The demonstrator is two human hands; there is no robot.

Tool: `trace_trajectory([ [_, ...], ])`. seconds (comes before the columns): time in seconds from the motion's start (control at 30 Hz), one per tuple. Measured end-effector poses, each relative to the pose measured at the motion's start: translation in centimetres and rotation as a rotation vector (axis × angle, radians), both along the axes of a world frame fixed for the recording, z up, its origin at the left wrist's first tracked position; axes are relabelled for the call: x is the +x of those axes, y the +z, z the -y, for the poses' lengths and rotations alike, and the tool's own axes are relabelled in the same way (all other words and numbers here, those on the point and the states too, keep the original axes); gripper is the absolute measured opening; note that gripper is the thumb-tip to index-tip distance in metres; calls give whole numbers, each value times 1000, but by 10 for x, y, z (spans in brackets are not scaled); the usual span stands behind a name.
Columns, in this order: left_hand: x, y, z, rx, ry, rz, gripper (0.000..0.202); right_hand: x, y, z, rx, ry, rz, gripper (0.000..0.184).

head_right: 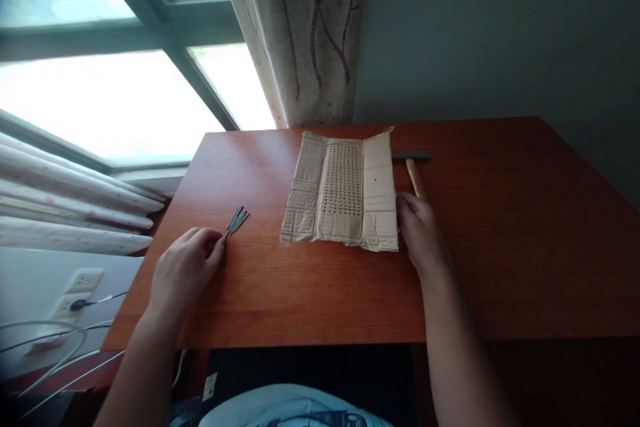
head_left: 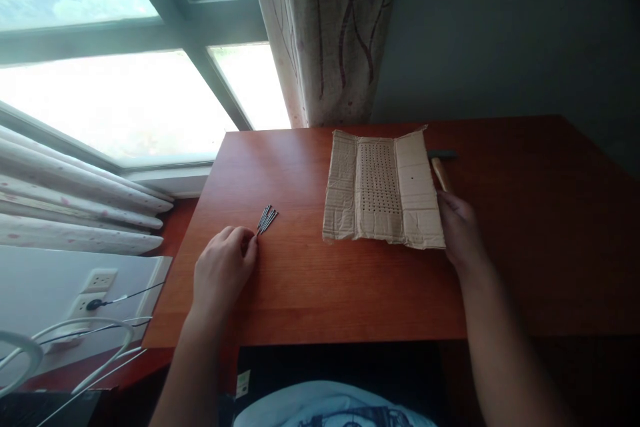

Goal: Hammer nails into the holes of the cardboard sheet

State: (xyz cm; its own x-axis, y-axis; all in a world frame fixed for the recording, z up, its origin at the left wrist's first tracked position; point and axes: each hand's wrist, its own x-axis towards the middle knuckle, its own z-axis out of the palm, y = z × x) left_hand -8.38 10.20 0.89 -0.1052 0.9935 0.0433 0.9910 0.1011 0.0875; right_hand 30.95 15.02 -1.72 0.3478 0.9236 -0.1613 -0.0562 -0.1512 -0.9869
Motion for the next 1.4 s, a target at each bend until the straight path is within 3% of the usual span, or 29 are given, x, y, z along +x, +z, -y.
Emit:
trace_trajectory([
  [0.3, 5, 6, -6, -26, 31, -2, 23, 1, 0, 0, 9, 5, -17, 10],
  [0.9, 3, 0, -17, 93, -1, 151, 26, -2, 5, 0, 1, 52, -25, 23],
  [0.97, 1, -2, -27, 112, -39, 208, 27, -2, 6, 0, -8, 55, -30, 26],
  [1.17, -4, -8, -67, 59, -318, 259, 30, -3, 6, 1, -19, 31, -11, 25],
  [1.4, -3, -8, -74, 28, -348, 202, 23, -4, 5, 0, 3, 17, 3, 20],
])
